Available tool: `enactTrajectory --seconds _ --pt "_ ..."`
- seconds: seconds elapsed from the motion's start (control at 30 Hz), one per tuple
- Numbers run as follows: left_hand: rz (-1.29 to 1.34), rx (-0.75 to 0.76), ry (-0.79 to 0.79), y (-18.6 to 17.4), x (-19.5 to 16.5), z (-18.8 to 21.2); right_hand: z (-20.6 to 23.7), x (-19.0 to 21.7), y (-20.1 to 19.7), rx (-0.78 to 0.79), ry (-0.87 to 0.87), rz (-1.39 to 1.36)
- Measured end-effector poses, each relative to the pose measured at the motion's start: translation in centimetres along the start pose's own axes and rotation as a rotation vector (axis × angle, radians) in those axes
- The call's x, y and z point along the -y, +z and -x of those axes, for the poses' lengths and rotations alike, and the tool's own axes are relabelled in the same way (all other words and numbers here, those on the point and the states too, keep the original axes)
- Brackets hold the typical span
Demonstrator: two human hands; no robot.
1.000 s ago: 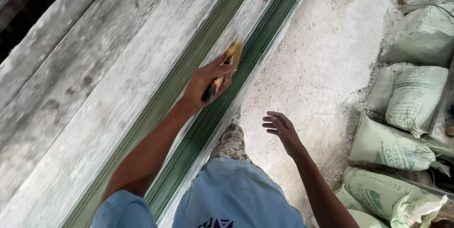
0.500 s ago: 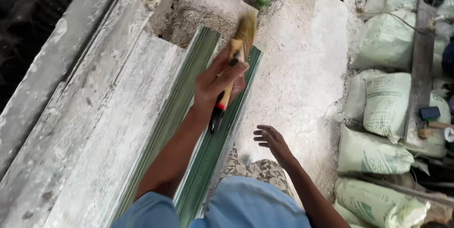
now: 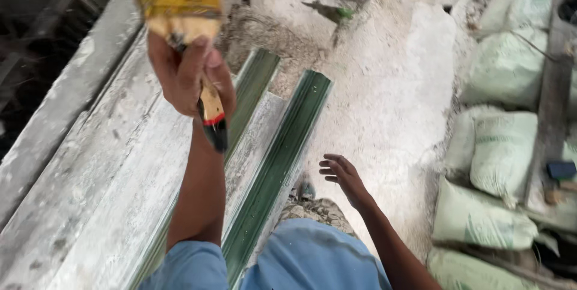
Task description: The person scrapes dried plaster residue off a flat board with an orange sponge, then uses a wide brush to apply green paint along the grooves of long decorative molding strips. They then scoop white plaster pieces into a terracotta pot, wipe the pot's rim, and carry it across the workshop.
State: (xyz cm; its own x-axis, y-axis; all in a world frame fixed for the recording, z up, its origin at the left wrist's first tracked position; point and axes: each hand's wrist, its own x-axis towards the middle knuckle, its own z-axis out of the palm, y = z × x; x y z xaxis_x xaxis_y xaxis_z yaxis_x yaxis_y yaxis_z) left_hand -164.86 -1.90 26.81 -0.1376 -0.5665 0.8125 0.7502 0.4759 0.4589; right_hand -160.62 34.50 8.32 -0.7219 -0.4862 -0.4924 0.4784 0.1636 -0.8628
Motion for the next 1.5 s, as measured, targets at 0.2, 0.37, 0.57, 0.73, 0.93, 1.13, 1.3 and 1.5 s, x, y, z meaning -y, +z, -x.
enactTrajectory --seconds 0.2,0.37,0.57,0.73,0.93,1.13,1.3,1.5 --pt "-0.317 0.586 -0.038 -3.3 -5.2 -2.2 0.9 0.0 -0.3 0.13 -0.025 -0.004" --pt "-0.439 0.147 0.019 -12.3 -15.1 -0.8 0.6 -2.4 2.9 0.258 0.012 0.044" --pt "-0.9 0.535 -0.18 -24.2 -30.5 2.0 4.0 -6.2 10.7 0.542 0.041 0.207" --pt "-1.311 0.003 0.416 -31.6 -46.6 6.0 9.3 -8.5 19.5 0.713 0.029 0.293" --pt "-1.311 0.396 -0.334 -46.1 -62.8 9.7 19.6 -14.8 34.6 0.988 -0.043 0.393" --pt "-1.327 0.123 0.375 -56.1 -78.9 15.6 36.5 -23.3 49.1 1.04 -0.041 0.406" --pt "-1.47 0.252 -0.339 -66.4 -89.8 16.3 48.8 -28.6 58.0 1.285 0.012 0.51" --pt "-1.266 0.054 -0.236 -75.4 -99.1 19.7 55.6 -36.9 69.7 1.322 -0.121 0.58"
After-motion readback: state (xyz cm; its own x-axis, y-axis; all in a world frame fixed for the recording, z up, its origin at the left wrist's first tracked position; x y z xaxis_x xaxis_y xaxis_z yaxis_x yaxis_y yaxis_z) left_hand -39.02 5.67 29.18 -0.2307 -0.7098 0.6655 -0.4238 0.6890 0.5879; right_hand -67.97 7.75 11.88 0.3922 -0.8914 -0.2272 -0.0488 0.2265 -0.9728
